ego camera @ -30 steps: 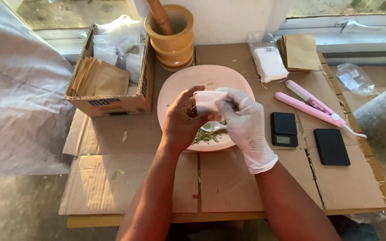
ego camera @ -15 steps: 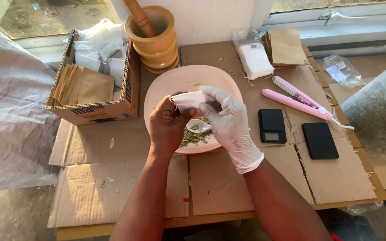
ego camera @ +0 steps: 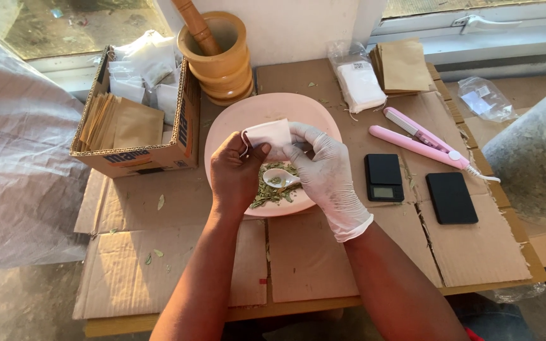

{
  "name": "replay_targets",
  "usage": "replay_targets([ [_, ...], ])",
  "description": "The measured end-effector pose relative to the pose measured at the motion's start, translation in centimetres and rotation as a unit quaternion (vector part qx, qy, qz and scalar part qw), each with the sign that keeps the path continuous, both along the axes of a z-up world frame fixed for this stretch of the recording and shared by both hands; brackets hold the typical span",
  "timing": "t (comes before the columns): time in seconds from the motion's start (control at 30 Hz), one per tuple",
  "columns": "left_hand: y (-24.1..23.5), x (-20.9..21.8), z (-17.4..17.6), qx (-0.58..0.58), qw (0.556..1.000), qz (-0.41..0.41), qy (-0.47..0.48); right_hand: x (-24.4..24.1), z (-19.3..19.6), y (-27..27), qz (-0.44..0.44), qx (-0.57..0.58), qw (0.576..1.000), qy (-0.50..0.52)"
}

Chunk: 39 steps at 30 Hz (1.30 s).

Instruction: The person scoops dried green herbs from a pink plate into small white tea bags using a white plastic spoon. They repeatedly place the filled tea bags onto a digital scale to measure the weight, then remove them to continue filling. The workspace includes a cardboard box of empty bags, a mortar and pestle, and a pink sealing tool.

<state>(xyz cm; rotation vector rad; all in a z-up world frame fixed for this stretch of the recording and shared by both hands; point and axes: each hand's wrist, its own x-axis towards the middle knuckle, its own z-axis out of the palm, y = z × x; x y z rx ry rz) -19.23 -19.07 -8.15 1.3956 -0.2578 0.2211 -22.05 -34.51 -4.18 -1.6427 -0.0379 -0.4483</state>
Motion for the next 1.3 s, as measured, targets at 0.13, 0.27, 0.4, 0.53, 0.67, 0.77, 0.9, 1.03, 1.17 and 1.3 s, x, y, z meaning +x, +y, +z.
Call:
replay_targets([
  [0.13,-1.1,0.0,0.2,-0.016,1.0,0.013,0.004,-0.1,0.3,-0.2,-0.002,-0.013,1.0,0.005],
  [0.27,-1.4,-0.3,-0.3,0.014,0.999,0.03,-0.001,0.2,-0.2,-0.6,-0.011,-0.026,1.0,0.0],
  [0.4,-0.7,-0.1,-1.5,0.057,0.997,0.054,-0.018,0.2,-0.4,-0.6,-0.016,-0.059,0.998,-0.004],
  [0.53,-1.1,-0.6,-0.5,0.074,0.994,0.071,-0.027,0.3,-0.7,-0.8,-0.018,-0.066,0.998,-0.007],
  [0.67,-1.0,-0.3,-1.4,0.079,0.993,0.083,-0.031,0.4,-0.8,-0.9,-0.018,-0.065,0.998,-0.002],
  [0.77,-0.9,-0.7,-0.4,0.091,0.99,0.095,-0.042,0.4,-0.9,-0.8,-0.027,-0.072,0.997,-0.003],
  [0.9,-0.1,0.4,-2.7,0.143,0.982,0.118,-0.047,0.4,-1.0,-0.7,-0.028,-0.078,0.997,0.002],
  [1.03,-0.8,-0.6,-0.8,0.156,0.978,0.126,-0.053,0.5,-1.1,-0.7,-0.032,-0.098,0.995,0.007],
  [1.17,-1.1,-1.1,0.5,0.144,0.981,0.113,-0.057,0.6,-1.2,-1.0,-0.033,-0.114,0.992,0.032],
  [1.3,-0.6,0.0,-1.9,0.129,0.985,0.104,-0.054,0.5,-0.9,-0.9,-0.039,-0.123,0.991,0.032],
])
